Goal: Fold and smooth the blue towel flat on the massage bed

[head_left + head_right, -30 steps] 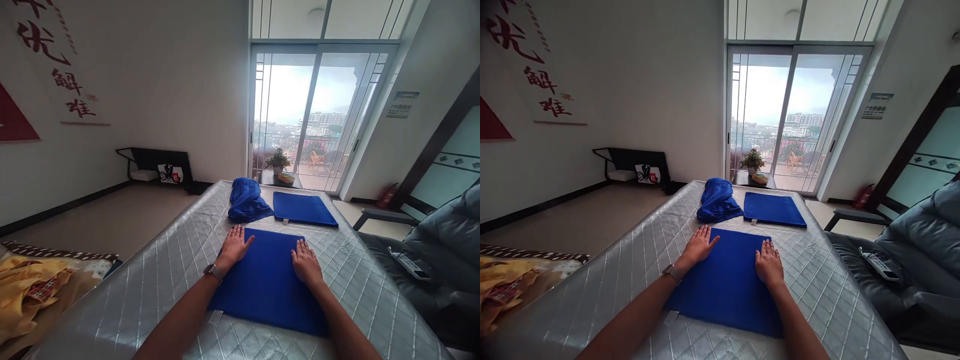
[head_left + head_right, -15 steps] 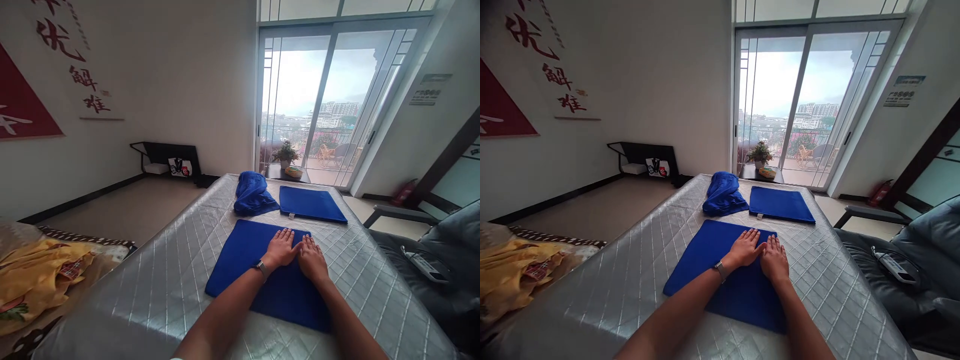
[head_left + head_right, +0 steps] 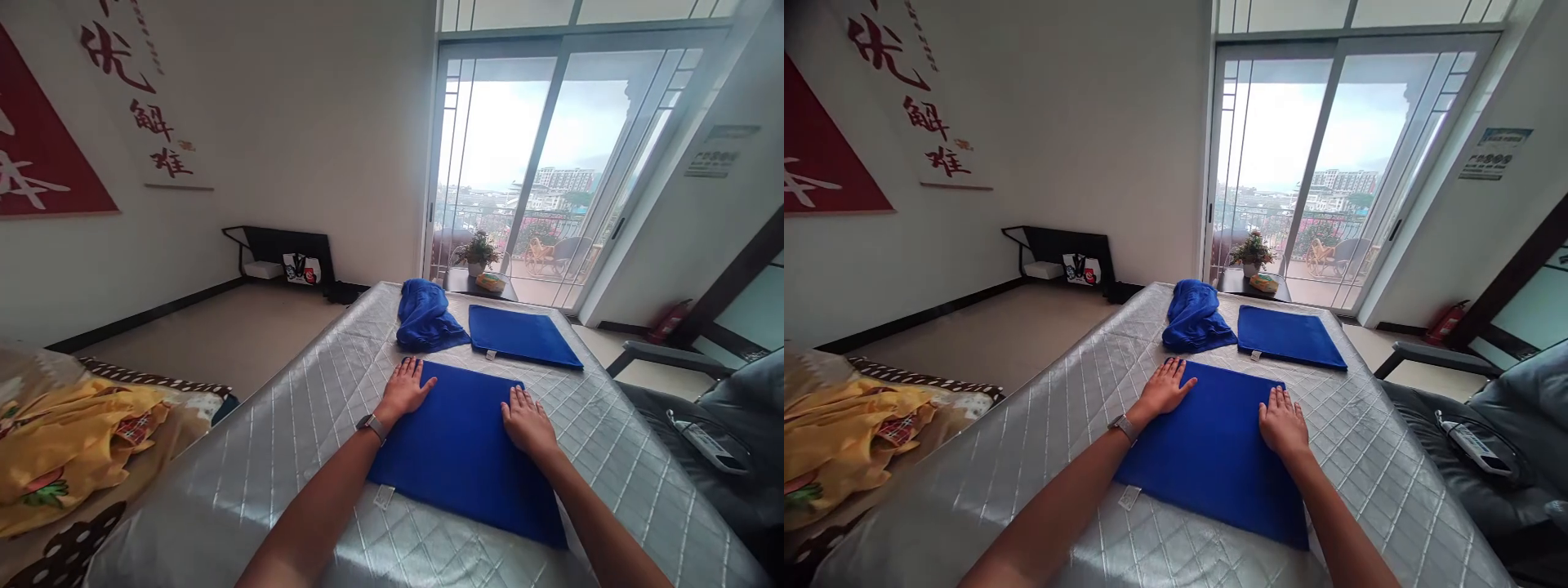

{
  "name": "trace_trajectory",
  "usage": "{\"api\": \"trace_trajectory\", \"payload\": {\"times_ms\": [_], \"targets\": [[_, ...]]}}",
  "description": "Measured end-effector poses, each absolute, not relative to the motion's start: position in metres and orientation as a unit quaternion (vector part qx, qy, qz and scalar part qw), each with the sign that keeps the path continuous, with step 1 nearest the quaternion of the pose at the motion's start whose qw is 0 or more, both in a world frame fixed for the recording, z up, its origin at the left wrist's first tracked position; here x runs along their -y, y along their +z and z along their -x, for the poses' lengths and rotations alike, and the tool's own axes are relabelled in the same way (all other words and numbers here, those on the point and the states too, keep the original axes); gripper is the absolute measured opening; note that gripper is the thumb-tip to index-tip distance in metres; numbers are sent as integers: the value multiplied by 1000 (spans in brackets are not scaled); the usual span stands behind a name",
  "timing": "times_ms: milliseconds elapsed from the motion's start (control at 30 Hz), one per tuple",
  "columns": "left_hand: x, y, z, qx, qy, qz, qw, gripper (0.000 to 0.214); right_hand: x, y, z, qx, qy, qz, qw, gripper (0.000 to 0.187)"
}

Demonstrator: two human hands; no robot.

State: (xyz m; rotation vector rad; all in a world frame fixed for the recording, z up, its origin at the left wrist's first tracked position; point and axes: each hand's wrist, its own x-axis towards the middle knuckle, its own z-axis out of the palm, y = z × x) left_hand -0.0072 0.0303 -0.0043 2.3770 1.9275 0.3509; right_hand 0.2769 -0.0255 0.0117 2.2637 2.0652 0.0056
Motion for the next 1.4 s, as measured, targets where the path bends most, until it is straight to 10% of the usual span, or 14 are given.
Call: {"api": "trace_trajectory", "payload": {"times_ms": [733, 1100, 1400], "targets": [[-36, 0, 11, -676, 106, -729, 8, 80, 1, -2, -281, -675, -5, -736, -52, 65], [-8, 0, -178, -428, 188, -881, 67, 71, 8, -4, -287, -702, 14, -712, -27, 62], [-29, 1, -56, -575, 120, -807, 62, 87, 2, -3, -282, -678, -4, -733, -56, 64]]}}
